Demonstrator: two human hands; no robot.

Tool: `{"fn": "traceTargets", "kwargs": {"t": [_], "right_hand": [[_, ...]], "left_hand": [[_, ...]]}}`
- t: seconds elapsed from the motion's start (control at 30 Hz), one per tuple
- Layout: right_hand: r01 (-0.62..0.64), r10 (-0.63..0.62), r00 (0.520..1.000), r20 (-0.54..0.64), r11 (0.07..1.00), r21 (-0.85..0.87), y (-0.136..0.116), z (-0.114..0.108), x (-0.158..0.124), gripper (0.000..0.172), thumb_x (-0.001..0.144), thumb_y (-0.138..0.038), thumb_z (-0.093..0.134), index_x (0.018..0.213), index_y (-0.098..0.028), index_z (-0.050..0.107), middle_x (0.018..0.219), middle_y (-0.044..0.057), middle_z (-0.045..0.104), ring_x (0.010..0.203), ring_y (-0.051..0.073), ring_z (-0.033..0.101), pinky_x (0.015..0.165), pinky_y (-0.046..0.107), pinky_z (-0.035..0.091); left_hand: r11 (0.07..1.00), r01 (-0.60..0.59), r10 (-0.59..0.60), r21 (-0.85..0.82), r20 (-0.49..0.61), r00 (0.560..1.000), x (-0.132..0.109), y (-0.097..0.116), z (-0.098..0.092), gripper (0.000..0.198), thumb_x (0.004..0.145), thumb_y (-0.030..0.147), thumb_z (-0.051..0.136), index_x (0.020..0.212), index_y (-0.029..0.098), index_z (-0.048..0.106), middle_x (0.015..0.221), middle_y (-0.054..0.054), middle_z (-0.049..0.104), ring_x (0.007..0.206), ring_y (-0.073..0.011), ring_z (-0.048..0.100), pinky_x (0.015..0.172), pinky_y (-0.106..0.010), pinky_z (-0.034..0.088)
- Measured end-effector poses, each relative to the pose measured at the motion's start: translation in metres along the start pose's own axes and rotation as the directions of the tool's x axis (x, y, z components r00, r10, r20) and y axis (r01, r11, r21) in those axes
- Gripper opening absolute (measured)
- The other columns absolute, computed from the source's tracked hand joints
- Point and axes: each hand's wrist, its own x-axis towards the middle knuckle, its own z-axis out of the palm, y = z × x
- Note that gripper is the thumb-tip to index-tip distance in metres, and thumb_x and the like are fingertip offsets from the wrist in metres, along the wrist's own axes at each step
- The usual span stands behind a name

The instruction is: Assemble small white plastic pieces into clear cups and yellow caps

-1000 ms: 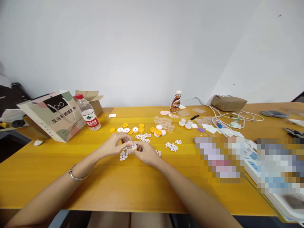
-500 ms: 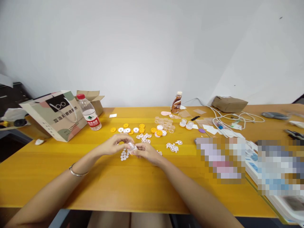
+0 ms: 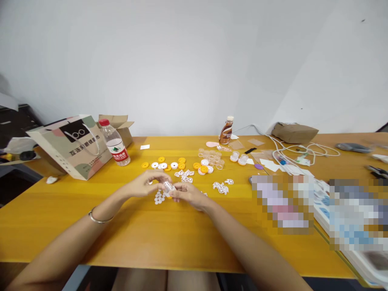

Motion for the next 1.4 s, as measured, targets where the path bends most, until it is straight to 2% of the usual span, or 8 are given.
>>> {"fn": "traceTargets", "kwargs": {"t": [0.17, 0.3, 0.43, 0.73, 0.9, 1.0, 1.27, 1.4], "right_hand": [[0.036, -0.042, 0.998, -0.048, 0.992, -0.122, 0.0, 0.003, 0.002, 0.023, 0.068, -0.033, 0.065, 0.081, -0.015, 0.06, 0.068, -0.002, 0.053, 0.062, 0.009, 0.045, 0.061, 0.022, 0.034], [-0.01, 0.013, 0.998, -0.064, 0.999, 0.048, 0.003, -0.002, 0.002, 0.024, 0.067, -0.036, 0.065, 0.074, -0.013, 0.06, 0.061, -0.002, 0.051, 0.055, 0.007, 0.044, 0.055, 0.021, 0.033], [-0.031, 0.047, 0.997, -0.058, 0.968, 0.248, 0.0, -0.007, 0.0, 0.027, 0.062, -0.033, 0.07, 0.074, -0.012, 0.06, 0.066, -0.001, 0.052, 0.055, 0.006, 0.045, 0.052, 0.02, 0.033], [-0.077, 0.101, 0.993, -0.066, 0.954, 0.291, -0.001, -0.005, 0.0, 0.023, 0.063, -0.029, 0.071, 0.074, -0.012, 0.06, 0.065, -0.001, 0.053, 0.056, 0.006, 0.046, 0.055, 0.02, 0.035], [-0.088, 0.102, 0.994, -0.026, 0.942, 0.325, -0.002, -0.006, -0.001, 0.024, 0.062, -0.031, 0.07, 0.071, -0.012, 0.059, 0.062, -0.001, 0.053, 0.055, 0.007, 0.046, 0.053, 0.021, 0.033], [-0.07, 0.092, 0.994, -0.057, 0.949, 0.308, -0.003, -0.005, -0.001, 0.025, 0.062, -0.032, 0.07, 0.07, -0.012, 0.058, 0.062, -0.001, 0.052, 0.055, 0.007, 0.045, 0.053, 0.021, 0.033], [0.036, -0.045, 0.975, -0.218, 0.998, -0.046, 0.0, 0.009, 0.003, 0.023, 0.065, -0.035, 0.066, 0.072, -0.014, 0.059, 0.06, -0.003, 0.048, 0.056, 0.007, 0.04, 0.055, 0.022, 0.03], [0.071, -0.06, 0.98, -0.189, 0.996, 0.053, -0.004, 0.006, 0.001, 0.023, 0.066, -0.035, 0.066, 0.072, -0.014, 0.058, 0.06, -0.003, 0.047, 0.054, 0.007, 0.039, 0.052, 0.021, 0.029]], "left_hand": [[0.952, 0.178, -0.128, 0.249, -0.204, 0.971, 0.003, -0.007, 0.019, 0.031, 0.078, 0.042, 0.049, 0.069, 0.015, 0.058, 0.058, 0.001, 0.053, 0.056, -0.011, 0.047, 0.057, -0.023, 0.037], [0.991, 0.104, -0.115, -0.081, -0.15, 0.982, 0.004, -0.007, 0.014, 0.03, 0.083, 0.041, 0.043, 0.086, 0.017, 0.059, 0.085, -0.004, 0.061, 0.08, -0.0145, 0.054, 0.073, -0.026, 0.041], [0.886, 0.053, -0.069, -0.46, -0.017, 0.997, 0.004, -0.007, 0.008, 0.033, 0.078, 0.035, 0.054, 0.107, 0.02, 0.055, 0.112, -0.008, 0.055, 0.103, -0.0186, 0.05, 0.085, -0.028, 0.04], [0.852, 0.119, -0.311, -0.51, -0.31, 0.899, 0.009, -0.013, 0.035, 0.028, 0.066, 0.035, 0.067, 0.078, 0.012, 0.056, 0.072, -0.003, 0.06, 0.065, -0.0108, 0.055, 0.064, -0.023, 0.044], [0.666, 0.065, -0.21, -0.743, -0.104, 0.972, 0.008, -0.008, 0.029, 0.04, 0.071, 0.037, 0.062, 0.105, 0.017, 0.055, 0.1, -0.01, 0.061, 0.089, -0.0177, 0.057, 0.079, -0.031, 0.043], [0.62, 0.03, -0.204, -0.784, -0.125, 0.971, 0.009, -0.009, 0.034, 0.04, 0.069, 0.033, 0.065, 0.104, 0.015, 0.056, 0.1, -0.011, 0.061, 0.092, -0.0198, 0.056, 0.081, -0.031, 0.042], [0.782, 0.066, -0.452, -0.619, -0.491, 0.745, 0.011, -0.014, 0.061, 0.029, 0.063, 0.034, 0.068, 0.078, 0.017, 0.05, 0.066, 0.004, 0.056, 0.062, -0.0094, 0.054, 0.06, -0.021, 0.042], [0.712, -0.026, -0.359, -0.702, -0.395, 0.846, 0.011, -0.008, 0.051, 0.03, 0.07, 0.04, 0.061, 0.088, 0.016, 0.056, 0.082, -0.003, 0.062, 0.075, -0.0128, 0.057, 0.07, -0.025, 0.043]]}}
